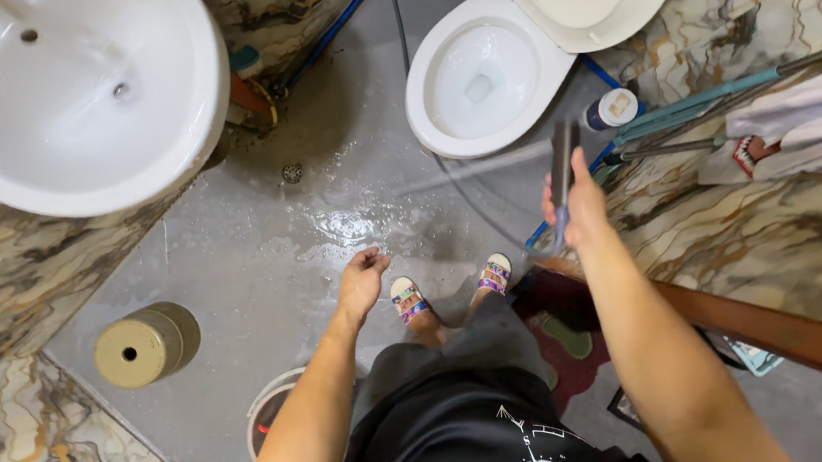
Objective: The person uses a handheld bidet sprayer to rinse the toilet bowl, seat, and surrounding floor area. They then rinse the sink basin and floor, and finally dry their hands with a towel.
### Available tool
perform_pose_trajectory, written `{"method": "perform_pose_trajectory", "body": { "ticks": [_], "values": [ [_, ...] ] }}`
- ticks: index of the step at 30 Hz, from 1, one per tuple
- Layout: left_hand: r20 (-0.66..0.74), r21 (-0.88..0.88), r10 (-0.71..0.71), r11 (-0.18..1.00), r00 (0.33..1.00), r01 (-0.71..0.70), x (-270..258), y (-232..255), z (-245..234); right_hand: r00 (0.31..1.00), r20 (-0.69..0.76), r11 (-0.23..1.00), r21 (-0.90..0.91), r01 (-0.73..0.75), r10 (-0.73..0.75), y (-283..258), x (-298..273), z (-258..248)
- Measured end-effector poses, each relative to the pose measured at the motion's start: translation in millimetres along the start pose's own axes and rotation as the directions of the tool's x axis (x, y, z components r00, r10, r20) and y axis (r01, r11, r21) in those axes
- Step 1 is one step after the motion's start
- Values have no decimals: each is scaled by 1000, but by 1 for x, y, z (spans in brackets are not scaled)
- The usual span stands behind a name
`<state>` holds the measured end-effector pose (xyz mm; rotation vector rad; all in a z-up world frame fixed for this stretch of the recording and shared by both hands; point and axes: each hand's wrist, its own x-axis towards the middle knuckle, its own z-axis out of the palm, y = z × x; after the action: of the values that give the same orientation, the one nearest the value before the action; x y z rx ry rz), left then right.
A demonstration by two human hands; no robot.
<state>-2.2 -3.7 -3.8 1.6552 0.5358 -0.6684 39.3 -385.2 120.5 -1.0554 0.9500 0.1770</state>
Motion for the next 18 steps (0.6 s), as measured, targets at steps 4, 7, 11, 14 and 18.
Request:
{"method": "perform_pose_trajectory", "body": {
  "ticks": [4, 7, 11, 14, 18],
  "values": [
    [-15, -48, 29, 998, 999, -29, 6, 10, 6, 966, 154, 939, -245, 243, -210, -81, 9, 72],
    [-28, -123, 31, 992, 999, -34, 8, 11, 14, 926, 238, 896, -270, 352, -293, -147, 36, 122],
    [-93, -192, 33, 980, 995, -50, 14, 12, 20, 914, 281, 860, -340, 380, -292, -227, 100, 160],
    [-160, -260, -30, 965, 987, -13, 16, 13, 26, 930, 279, 876, -351, 330, -238, -269, 168, 175],
    [-221, -302, -102, 953, 970, 31, 14, 20, 42, 947, 316, 893, -405, 195, -64, -305, 261, 185]
  ]
}}
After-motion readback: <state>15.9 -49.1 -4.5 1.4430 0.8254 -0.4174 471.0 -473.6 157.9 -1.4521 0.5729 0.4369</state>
